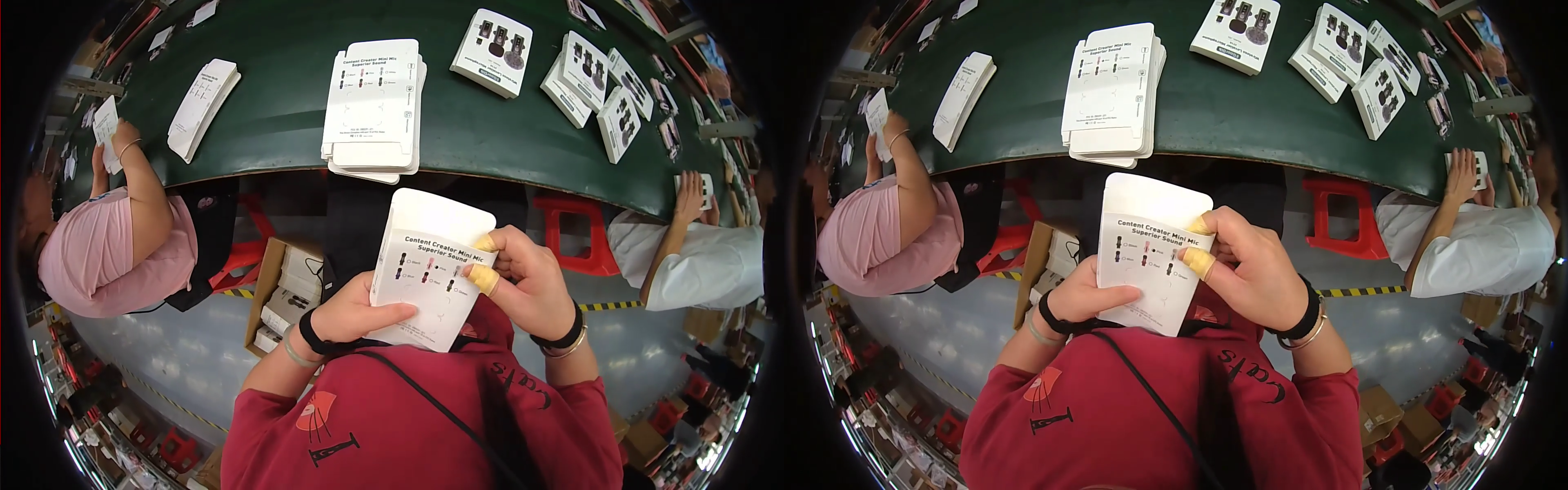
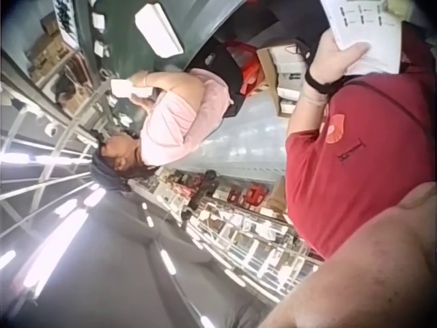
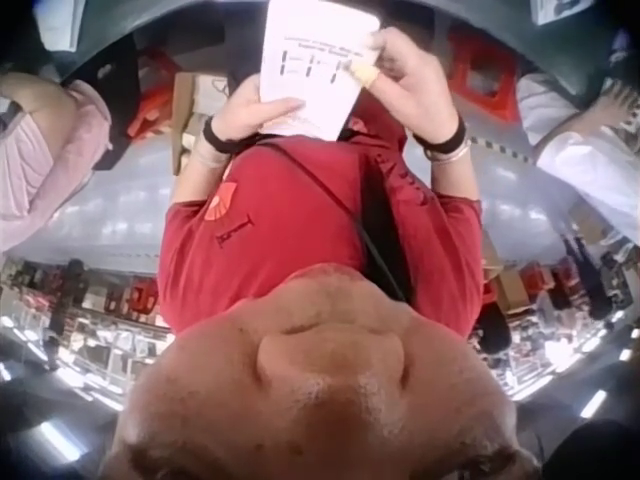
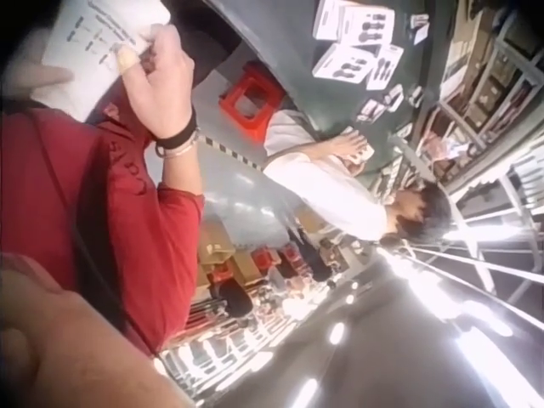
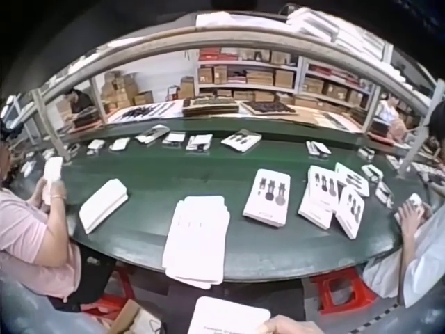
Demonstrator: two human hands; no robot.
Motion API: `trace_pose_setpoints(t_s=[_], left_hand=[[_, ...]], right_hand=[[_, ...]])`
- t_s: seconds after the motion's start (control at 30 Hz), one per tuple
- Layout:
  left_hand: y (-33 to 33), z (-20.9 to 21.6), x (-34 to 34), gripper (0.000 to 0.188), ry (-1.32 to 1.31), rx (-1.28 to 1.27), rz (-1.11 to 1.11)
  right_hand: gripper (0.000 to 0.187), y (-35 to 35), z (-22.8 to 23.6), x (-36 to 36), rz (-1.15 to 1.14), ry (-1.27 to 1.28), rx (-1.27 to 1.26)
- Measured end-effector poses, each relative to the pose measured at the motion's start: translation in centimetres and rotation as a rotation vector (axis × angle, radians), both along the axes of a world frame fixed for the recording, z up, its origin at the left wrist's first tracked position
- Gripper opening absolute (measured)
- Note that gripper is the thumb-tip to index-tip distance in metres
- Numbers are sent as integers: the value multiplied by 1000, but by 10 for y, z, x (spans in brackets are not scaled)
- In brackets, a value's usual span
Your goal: The person folds white cardboard boxes by hand, pressing the flaps into place and stacking each completed box on the table.
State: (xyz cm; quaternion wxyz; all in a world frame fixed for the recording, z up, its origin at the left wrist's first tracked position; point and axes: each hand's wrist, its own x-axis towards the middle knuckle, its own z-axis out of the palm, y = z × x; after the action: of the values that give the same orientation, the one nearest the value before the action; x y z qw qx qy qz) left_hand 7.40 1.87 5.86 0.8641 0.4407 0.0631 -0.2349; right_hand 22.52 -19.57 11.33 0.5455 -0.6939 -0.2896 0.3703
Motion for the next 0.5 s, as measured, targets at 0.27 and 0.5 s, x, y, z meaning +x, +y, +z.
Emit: trace_pose_setpoints(t_s=[0.27,0.5], left_hand=[[-8,7,4,50,-121,267,352],[-20,15,8,48,-320,447,525]], right_hand=[[22,-4,-9,-19,-35,-11,67],[45,-12,-29,-7,-220,612,485]])
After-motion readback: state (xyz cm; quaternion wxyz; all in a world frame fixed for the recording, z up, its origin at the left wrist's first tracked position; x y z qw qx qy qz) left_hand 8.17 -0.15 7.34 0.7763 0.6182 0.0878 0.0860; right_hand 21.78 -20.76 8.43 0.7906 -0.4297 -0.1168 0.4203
